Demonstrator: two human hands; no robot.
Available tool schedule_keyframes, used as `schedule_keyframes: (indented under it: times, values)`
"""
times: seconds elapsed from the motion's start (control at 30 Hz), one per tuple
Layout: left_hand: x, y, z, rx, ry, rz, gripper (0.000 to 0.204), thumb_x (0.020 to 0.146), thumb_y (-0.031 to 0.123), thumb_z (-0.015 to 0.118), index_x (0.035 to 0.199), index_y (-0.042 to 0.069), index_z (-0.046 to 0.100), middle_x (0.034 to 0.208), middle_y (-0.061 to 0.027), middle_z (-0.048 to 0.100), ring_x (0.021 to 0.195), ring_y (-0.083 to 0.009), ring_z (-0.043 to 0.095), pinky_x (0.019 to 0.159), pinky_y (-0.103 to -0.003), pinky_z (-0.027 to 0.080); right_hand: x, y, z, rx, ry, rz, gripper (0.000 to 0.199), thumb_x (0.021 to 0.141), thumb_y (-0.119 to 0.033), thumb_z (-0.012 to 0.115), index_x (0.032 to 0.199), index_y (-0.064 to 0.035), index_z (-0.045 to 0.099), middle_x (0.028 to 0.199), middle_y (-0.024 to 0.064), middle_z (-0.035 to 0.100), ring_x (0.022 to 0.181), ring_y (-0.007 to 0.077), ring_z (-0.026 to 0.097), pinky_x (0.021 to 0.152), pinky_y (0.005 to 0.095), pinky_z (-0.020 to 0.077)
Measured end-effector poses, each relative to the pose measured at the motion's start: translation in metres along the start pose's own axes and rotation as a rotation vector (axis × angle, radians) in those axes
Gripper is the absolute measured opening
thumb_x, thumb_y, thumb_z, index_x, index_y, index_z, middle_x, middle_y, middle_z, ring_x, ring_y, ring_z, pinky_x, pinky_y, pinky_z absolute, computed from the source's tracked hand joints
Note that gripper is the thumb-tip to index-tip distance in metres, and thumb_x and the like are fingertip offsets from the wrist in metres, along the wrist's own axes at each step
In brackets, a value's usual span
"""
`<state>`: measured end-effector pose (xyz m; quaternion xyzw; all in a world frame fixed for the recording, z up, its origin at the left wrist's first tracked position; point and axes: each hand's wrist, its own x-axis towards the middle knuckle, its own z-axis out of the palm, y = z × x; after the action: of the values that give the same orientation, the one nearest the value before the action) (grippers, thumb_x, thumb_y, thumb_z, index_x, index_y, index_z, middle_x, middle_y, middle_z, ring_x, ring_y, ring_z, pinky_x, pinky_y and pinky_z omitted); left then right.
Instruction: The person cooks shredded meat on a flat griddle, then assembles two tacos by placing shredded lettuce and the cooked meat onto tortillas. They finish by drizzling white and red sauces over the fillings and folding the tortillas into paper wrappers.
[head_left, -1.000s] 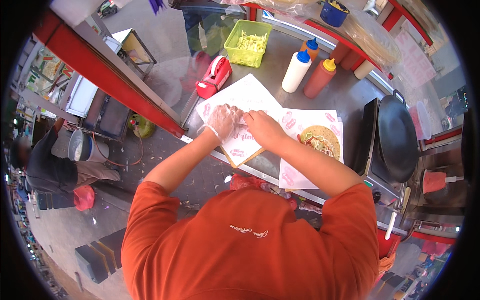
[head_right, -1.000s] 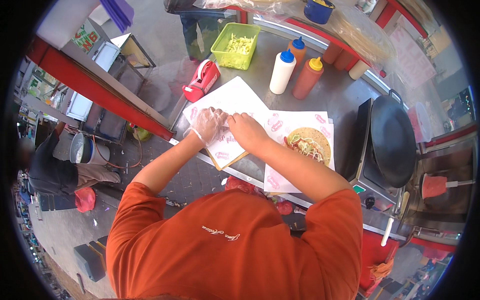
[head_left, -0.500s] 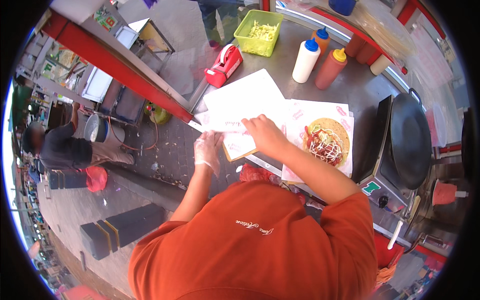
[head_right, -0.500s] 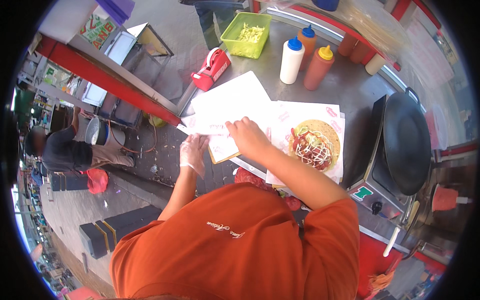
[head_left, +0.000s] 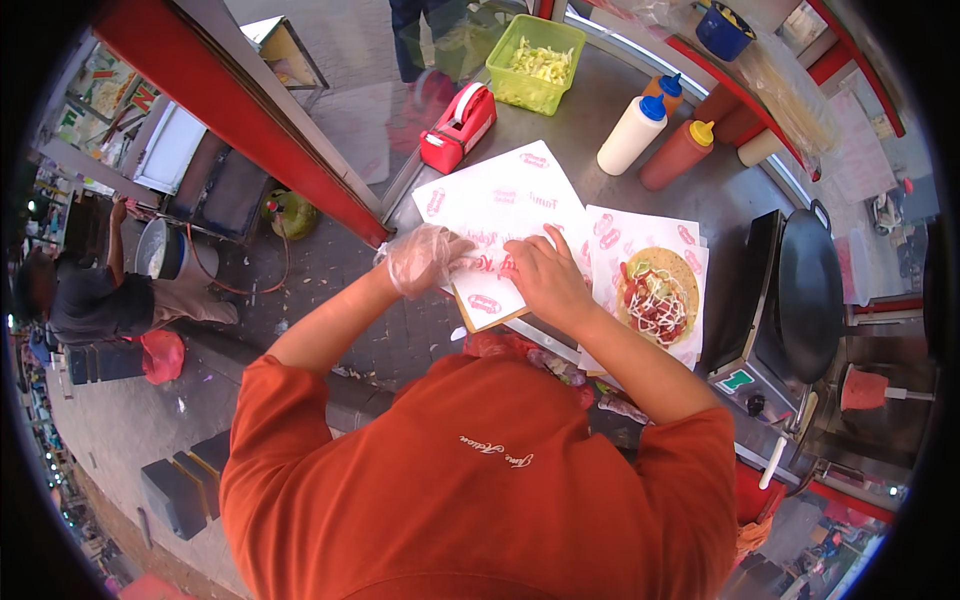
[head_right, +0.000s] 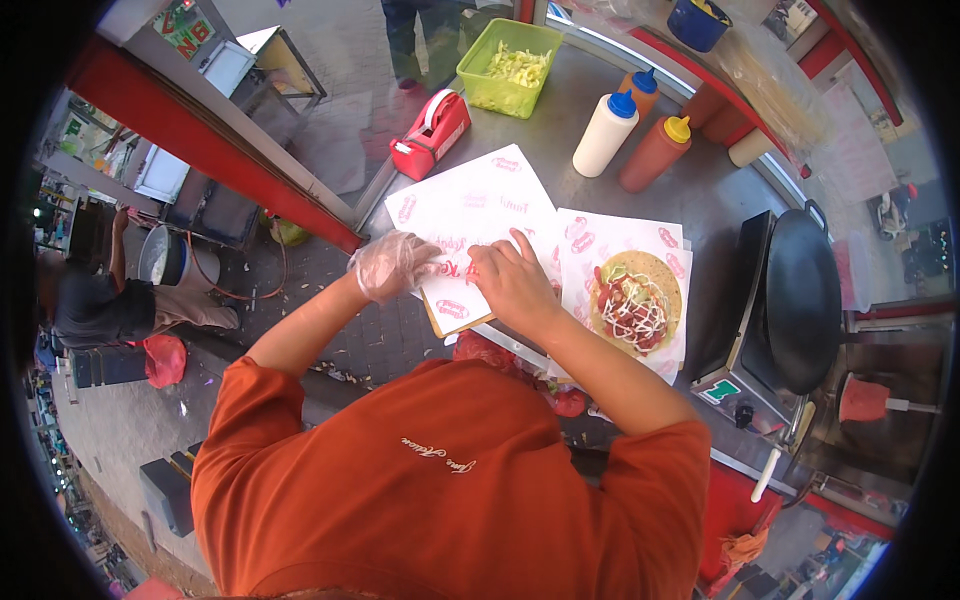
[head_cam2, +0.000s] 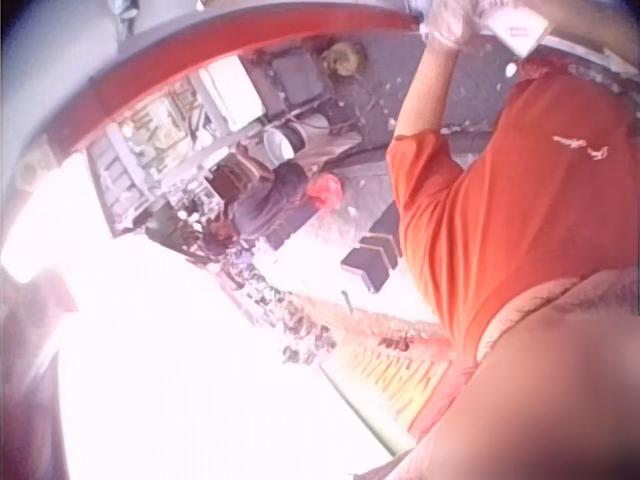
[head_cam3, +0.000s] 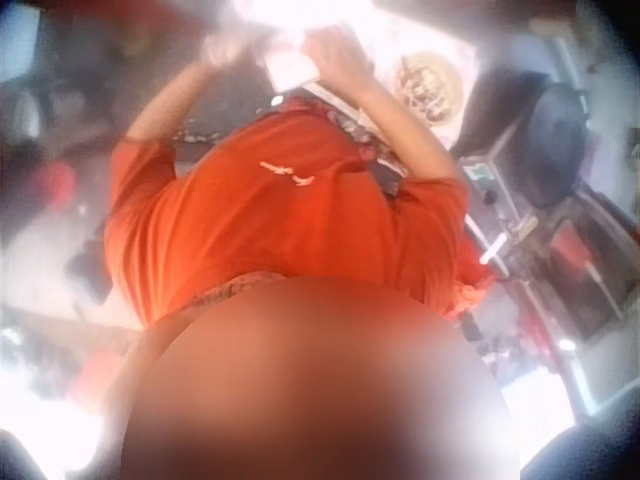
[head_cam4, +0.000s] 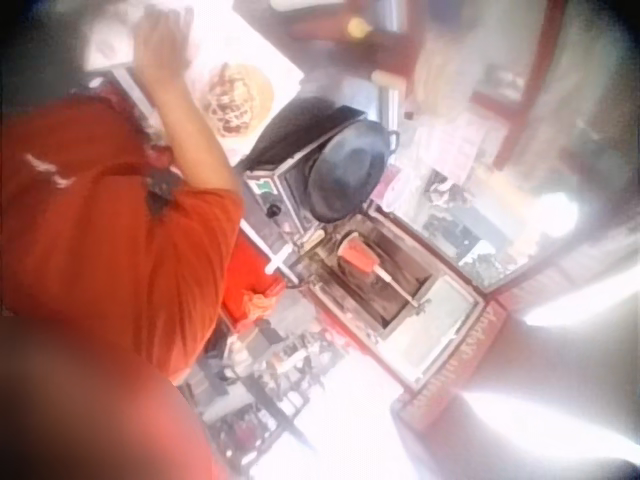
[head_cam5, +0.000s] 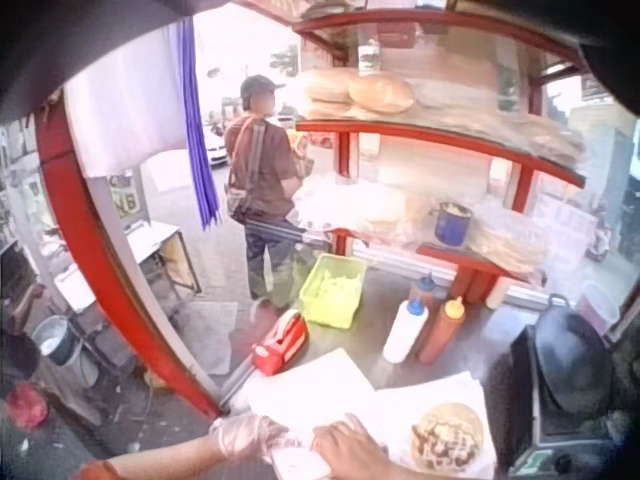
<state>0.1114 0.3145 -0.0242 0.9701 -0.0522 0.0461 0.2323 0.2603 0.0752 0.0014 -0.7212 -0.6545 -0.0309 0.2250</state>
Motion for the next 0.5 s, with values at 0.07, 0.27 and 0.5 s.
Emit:
schedule_keyframes:
  times: [0.07,0.27,0.5]
  values:
    - [0.012,-0.005,-0.005,-0.049,-0.027,-0.027,0.026,0.102,0.03,0.065,0.107,0.006,0.072,0.102,-0.0177,0.072,0.098,-0.0382,0.068,0.087,-0.05,0.054,0.005,0.003,0.0,-0.032,0.005,0.01,0.043,0.088,-0.015,0.079,0.125,-0.0029,0.062,0.118,0.0112,0.069,0.113,0.031,0.063,0.117,0.0528,0.0386]
    - [0.023,-0.007,-0.014,-0.001,0.216,0.052,0.028,0.1,0.032,0.067,0.106,0.006,0.072,0.099,-0.0171,0.07,0.095,-0.0391,0.068,0.087,-0.05,0.053,0.019,0.018,-0.001,-0.129,-0.17,0.113,0.039,0.09,-0.018,0.078,0.124,-0.0046,0.065,0.124,0.0122,0.07,0.123,0.0307,0.062,0.12,0.0561,0.0359]
    - [0.049,-0.013,-0.011,0.247,-0.033,-0.165,0.048,0.108,0.047,0.054,0.1,0.003,0.073,0.086,-0.0181,0.072,0.09,-0.0368,0.072,0.084,-0.05,0.054,0.088,0.074,0.021,-0.035,-0.213,0.516,0.036,0.096,-0.027,0.076,0.126,-0.008,0.072,0.127,0.0107,0.074,0.131,0.0322,0.062,0.116,0.059,0.0386]
